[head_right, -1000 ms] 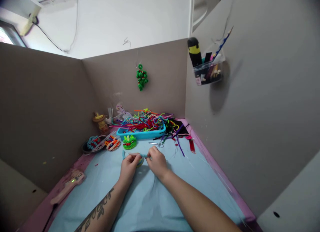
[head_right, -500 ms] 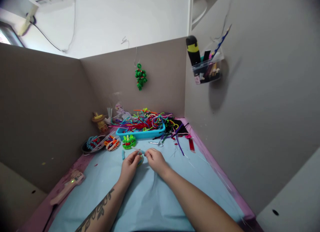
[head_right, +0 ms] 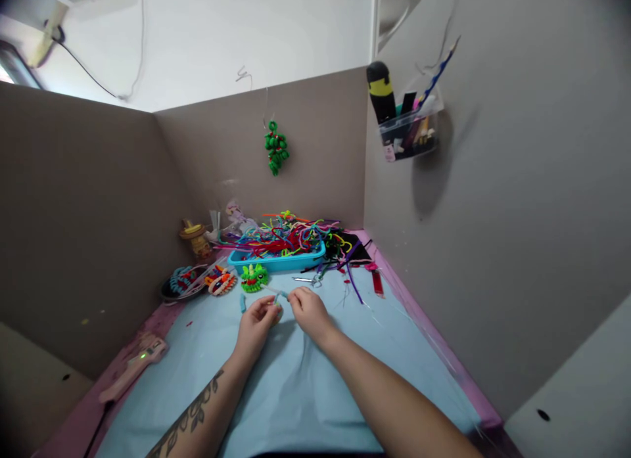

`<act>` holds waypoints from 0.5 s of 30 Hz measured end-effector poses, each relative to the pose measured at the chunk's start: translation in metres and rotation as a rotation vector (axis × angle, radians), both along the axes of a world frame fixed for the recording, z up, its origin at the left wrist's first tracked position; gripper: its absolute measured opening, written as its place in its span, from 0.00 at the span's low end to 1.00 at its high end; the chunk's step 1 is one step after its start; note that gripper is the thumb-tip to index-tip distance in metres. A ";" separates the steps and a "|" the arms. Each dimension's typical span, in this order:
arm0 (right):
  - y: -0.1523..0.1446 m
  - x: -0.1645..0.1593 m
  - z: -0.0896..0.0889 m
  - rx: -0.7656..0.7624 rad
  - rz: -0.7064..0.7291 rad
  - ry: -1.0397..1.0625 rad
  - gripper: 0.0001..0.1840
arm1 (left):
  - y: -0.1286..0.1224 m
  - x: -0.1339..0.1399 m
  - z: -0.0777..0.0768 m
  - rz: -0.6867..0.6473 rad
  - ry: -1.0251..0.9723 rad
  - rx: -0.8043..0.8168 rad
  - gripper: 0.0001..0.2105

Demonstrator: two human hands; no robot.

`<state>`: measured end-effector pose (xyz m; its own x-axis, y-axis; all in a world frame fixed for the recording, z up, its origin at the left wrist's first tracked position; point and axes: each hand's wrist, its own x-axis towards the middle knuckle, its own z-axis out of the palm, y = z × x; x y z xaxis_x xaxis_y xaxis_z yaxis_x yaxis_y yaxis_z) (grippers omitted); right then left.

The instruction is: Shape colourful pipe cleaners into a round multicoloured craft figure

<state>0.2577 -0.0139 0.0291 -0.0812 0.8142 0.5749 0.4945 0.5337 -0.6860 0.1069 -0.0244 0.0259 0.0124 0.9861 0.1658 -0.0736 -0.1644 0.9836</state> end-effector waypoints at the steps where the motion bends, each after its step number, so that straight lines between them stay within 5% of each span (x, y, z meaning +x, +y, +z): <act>1: 0.000 0.000 0.001 0.006 -0.018 -0.005 0.12 | 0.000 0.000 0.001 -0.005 0.013 0.003 0.17; 15: -0.005 0.002 0.004 0.050 -0.116 -0.059 0.08 | -0.006 0.003 0.011 -0.058 -0.047 -0.125 0.23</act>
<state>0.2593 -0.0192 0.0327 -0.0231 0.7907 0.6117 0.5939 0.5031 -0.6278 0.1104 -0.0304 0.0373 0.0653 0.9969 0.0430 -0.1255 -0.0346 0.9915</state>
